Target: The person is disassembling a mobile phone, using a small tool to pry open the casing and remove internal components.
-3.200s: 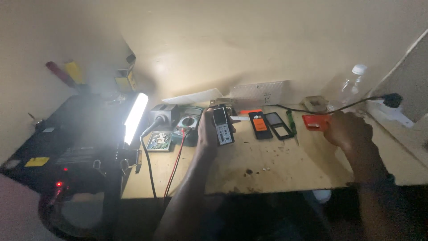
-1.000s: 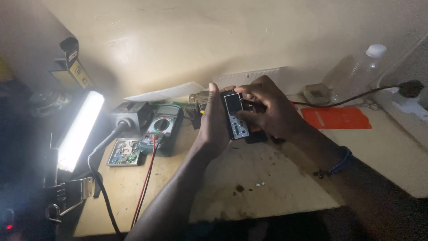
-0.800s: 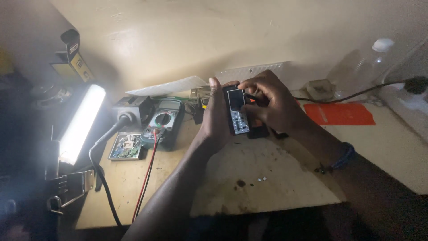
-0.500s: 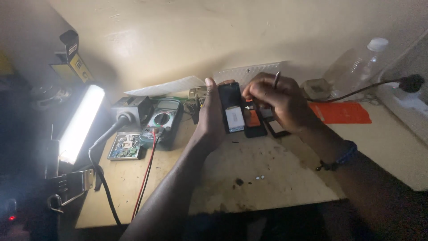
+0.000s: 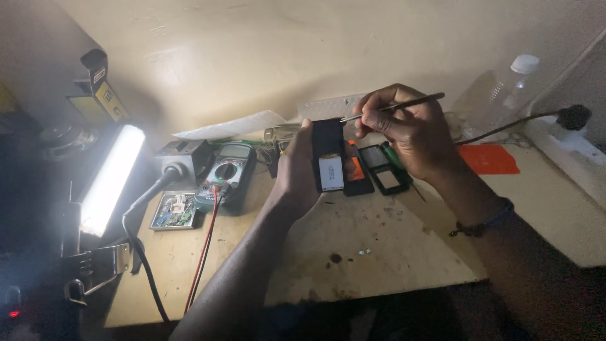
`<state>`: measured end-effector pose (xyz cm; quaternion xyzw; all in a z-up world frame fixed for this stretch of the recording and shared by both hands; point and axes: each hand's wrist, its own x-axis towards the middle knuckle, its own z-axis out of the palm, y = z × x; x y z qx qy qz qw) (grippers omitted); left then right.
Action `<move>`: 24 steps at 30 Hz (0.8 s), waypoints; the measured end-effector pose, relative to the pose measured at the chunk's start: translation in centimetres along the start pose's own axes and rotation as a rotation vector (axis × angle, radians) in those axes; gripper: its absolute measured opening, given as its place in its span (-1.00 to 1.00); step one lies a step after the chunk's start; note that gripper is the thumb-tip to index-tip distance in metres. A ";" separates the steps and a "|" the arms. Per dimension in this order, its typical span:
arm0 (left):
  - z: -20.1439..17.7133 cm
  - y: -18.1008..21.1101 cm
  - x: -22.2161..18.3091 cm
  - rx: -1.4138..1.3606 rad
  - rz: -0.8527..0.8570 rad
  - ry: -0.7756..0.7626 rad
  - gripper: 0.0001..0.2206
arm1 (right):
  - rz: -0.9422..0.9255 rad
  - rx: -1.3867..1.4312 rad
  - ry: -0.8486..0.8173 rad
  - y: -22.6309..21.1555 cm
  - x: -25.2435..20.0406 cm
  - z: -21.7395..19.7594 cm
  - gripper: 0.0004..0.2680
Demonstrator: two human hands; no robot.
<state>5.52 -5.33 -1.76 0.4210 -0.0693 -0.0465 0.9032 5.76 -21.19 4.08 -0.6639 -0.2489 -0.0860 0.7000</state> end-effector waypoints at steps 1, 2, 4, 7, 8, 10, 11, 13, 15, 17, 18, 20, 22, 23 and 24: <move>-0.1 -0.1 0.1 -0.002 0.000 0.000 -0.46 | 0.000 -0.002 -0.001 0.1 0.0 -0.1 -0.88; -0.2 -0.1 0.1 -0.009 0.005 -0.010 -0.47 | -0.008 -0.024 0.007 0.3 0.0 -0.1 -0.89; -0.4 -0.1 0.2 -0.016 0.009 -0.020 -0.48 | -0.015 -0.048 0.015 0.5 -0.1 -0.1 -0.89; -0.3 0.2 0.0 -0.008 -0.014 -0.028 -0.48 | -0.053 0.008 -0.015 0.4 -0.1 0.0 -0.91; 0.0 0.4 -0.3 -0.012 -0.011 -0.023 -0.48 | -0.097 -0.023 -0.033 0.3 -0.1 0.0 -0.92; 0.2 0.6 -0.6 -0.016 -0.007 -0.020 -0.49 | -0.142 -0.056 -0.052 0.2 -0.2 0.0 -0.93; 0.1 0.5 -0.5 -0.023 -0.014 -0.031 -0.48 | -0.155 -0.095 -0.066 0.2 -0.2 0.0 -0.93; -0.1 0.8 -0.6 -0.021 -0.016 -0.038 -0.47 | -0.173 -0.125 -0.083 0.5 0.0 0.1 -0.93; 0.2 0.8 -0.7 0.010 -0.004 -0.060 -0.46 | -0.164 -0.110 -0.105 0.6 0.0 -0.3 -0.93; -0.5 0.3 -0.1 0.016 -0.029 -0.054 -0.47 | -0.158 -0.100 -0.110 1.0 0.4 -0.6 -0.94; -0.8 0.0 0.1 0.020 -0.059 -0.046 -0.47 | -0.146 -0.090 -0.113 1.2 0.3 -0.8 -0.94; -0.8 0.1 -0.2 0.046 -0.073 -0.026 -0.47 | -0.112 -0.057 -0.090 1.2 0.3 -0.7 -0.94; -0.9 -0.1 -0.1 0.072 -0.087 -0.008 -0.45 | -0.080 -0.024 -0.065 1.5 0.2 -0.6 -0.94; -1.0 -0.4 0.1 0.080 -0.087 -0.017 -0.45 | -0.010 0.100 -0.028 1.8 0.2 -0.4 -0.92; -1.1 -0.6 0.3 0.088 -0.087 -0.027 -0.44 | 0.059 0.225 0.010 2.1 0.2 -0.3 -0.91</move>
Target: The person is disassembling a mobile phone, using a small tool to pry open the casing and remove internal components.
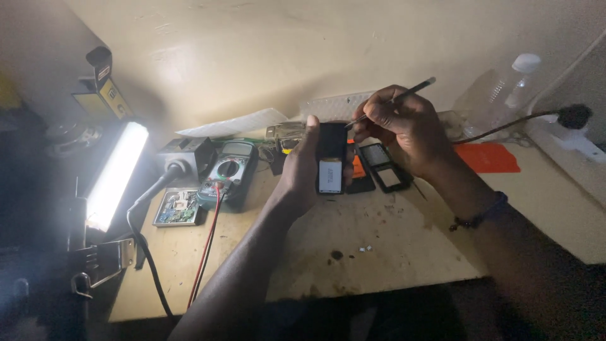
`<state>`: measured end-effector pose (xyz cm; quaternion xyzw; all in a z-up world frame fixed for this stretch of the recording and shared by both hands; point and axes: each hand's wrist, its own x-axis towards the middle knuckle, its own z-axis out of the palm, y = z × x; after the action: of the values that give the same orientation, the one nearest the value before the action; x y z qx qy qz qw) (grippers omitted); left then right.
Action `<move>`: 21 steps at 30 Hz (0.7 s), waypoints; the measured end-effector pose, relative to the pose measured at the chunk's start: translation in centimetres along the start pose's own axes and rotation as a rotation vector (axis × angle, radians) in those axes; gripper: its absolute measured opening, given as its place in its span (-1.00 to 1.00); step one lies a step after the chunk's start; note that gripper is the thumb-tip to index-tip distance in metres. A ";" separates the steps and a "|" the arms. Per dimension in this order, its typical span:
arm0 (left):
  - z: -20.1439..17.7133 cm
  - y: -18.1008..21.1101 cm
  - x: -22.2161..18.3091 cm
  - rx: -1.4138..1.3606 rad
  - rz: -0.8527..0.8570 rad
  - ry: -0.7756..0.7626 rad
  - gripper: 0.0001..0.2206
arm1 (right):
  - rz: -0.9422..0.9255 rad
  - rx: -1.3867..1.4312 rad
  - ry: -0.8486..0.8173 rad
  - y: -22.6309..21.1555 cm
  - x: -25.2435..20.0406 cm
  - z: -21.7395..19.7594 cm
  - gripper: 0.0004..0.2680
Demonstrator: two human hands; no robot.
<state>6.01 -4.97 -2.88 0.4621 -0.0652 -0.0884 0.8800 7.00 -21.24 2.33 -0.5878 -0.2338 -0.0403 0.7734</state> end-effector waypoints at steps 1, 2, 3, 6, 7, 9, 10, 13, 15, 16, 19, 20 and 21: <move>0.2 0.2 -0.2 0.001 0.000 -0.002 -0.44 | -0.002 0.000 0.001 0.8 0.4 -0.8 -0.91; 0.3 0.4 -0.5 0.021 -0.022 0.007 -0.44 | 0.070 0.054 -0.013 1.6 0.8 -1.4 -0.90; 0.5 0.7 -0.8 0.040 -0.044 0.015 -0.43 | 0.141 0.109 -0.026 2.5 1.3 -2.1 -0.89; -0.1 0.1 -0.1 0.038 -0.012 -0.005 -0.44 | 0.134 0.113 0.023 2.3 1.1 -1.1 -0.87; 0.2 0.2 -0.1 0.039 -0.012 -0.008 -0.44 | 0.132 0.112 0.025 1.7 0.8 -0.8 -0.87; 0.4 0.5 -0.2 0.044 -0.002 0.017 -0.44 | -0.013 -0.015 0.062 0.6 0.4 0.1 -0.89; 0.4 0.7 -0.3 0.044 -0.001 0.019 -0.44 | -0.013 -0.014 0.060 0.2 0.3 0.2 -0.89; 0.2 0.9 -0.5 0.063 -0.008 0.017 -0.42 | -0.155 -0.232 -0.023 -0.5 0.0 0.2 -0.92; 0.2 0.8 -0.6 0.078 -0.013 0.020 -0.40 | -0.308 -0.395 -0.128 -0.6 0.2 -0.3 -0.93; 0.3 0.9 -0.6 0.077 -0.011 0.021 -0.40 | -0.308 -0.395 -0.130 -0.7 0.1 -0.4 -0.93; 0.4 1.0 -0.8 0.073 0.009 -0.018 -0.44 | -0.363 -0.440 -0.163 -0.8 0.0 -0.5 -0.96; 0.3 0.9 -0.8 0.086 0.012 -0.022 -0.44 | -0.347 -0.416 -0.158 -1.0 0.1 -0.4 -0.95; 0.2 0.9 -0.7 0.099 0.016 -0.026 -0.44 | -0.332 -0.391 -0.153 -1.1 0.3 -0.4 -0.93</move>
<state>5.39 -4.48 -2.08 0.5035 -0.0845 -0.0840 0.8557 6.96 -21.91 3.36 -0.6811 -0.3724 -0.1664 0.6081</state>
